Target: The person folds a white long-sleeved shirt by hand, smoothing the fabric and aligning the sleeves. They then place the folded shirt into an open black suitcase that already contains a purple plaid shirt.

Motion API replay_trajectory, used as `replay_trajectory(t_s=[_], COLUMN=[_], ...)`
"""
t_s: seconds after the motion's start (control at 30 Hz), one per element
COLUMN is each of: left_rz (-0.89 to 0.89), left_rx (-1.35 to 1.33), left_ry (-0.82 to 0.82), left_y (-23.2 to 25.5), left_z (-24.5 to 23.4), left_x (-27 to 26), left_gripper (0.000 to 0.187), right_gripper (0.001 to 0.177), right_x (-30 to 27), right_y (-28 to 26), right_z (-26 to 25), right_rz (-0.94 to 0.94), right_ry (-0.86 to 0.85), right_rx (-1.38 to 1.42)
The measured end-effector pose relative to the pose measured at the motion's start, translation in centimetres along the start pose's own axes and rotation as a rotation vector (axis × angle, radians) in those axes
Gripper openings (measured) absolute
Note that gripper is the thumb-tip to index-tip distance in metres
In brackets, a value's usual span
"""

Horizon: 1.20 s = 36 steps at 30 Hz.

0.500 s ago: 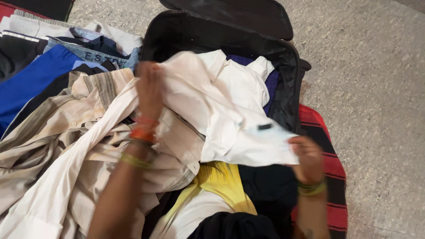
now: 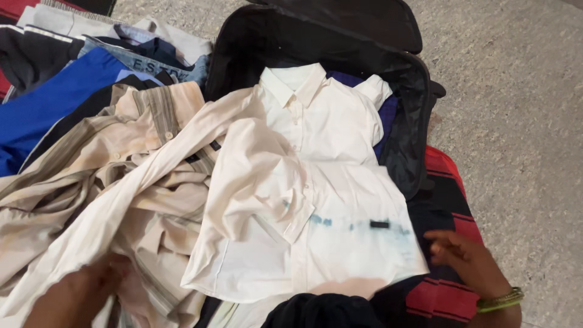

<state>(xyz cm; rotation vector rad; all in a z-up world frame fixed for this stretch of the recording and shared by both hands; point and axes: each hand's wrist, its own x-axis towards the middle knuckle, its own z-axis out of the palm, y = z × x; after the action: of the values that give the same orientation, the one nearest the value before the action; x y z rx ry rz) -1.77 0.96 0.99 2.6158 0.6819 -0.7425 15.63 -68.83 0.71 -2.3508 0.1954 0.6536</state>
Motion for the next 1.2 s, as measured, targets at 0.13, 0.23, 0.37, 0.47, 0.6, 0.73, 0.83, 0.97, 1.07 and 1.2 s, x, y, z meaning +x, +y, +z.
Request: replay_trajectory(t_s=[0.13, 0.23, 0.37, 0.47, 0.6, 0.73, 0.83, 0.97, 1.07, 1.2], left_rz=[0.210, 0.412, 0.737, 0.820, 0.749, 0.549, 0.392, 0.454, 0.487, 0.456], left_rx=[0.066, -0.060, 0.117, 0.267, 0.114, -0.064, -0.014, 0.045, 0.078, 0.146], left_ry=[0.446, 0.414, 0.476, 0.616, 0.399, -0.009, 0.092, 0.522, 0.720, 0.782], left_y=[6.7, 14.1, 20.2, 20.6, 18.2, 15.2, 14.4, 14.2, 14.5, 14.5], left_z=[-4.8, -6.0, -2.6, 0.2, -0.1, -3.7, -6.3, -8.7, -8.7, -7.3], left_x=[-0.4, 1.2, 3.0, 3.0, 1.8, -1.0, -1.1, 0.1, 2.4, 6.9], left_gripper=[0.035, 0.038, 0.060, 0.049, 0.022, 0.023, 0.026, 0.034, 0.028, 0.044], right_gripper=[0.034, 0.039, 0.065, 0.052, 0.018, 0.026, 0.029, 0.028, 0.027, 0.037], right_x=[1.4, 3.3, 3.5, 2.1, 0.7, -1.1, -1.5, -1.1, 0.0, 1.4], right_y=[-7.3, -13.5, -20.9, -23.8, -23.6, -22.7, -22.7, -23.4, -24.3, -24.0], right_z=[0.9, 4.5, 14.1, 19.4, 21.3, 18.8, 18.6, 18.3, 18.9, 22.9], right_rz=[-0.200, -0.484, -0.920, -1.095, -1.012, -0.833, -1.002, -1.084, -0.951, -0.932], right_ry=[0.239, 0.253, -0.170, -0.007, -0.011, -0.916, -1.003, -0.523, -0.479, -0.835], right_rx=[0.167, 0.133, -0.041, -0.360, -0.353, -0.070, 0.004, -0.098, -0.008, -0.020])
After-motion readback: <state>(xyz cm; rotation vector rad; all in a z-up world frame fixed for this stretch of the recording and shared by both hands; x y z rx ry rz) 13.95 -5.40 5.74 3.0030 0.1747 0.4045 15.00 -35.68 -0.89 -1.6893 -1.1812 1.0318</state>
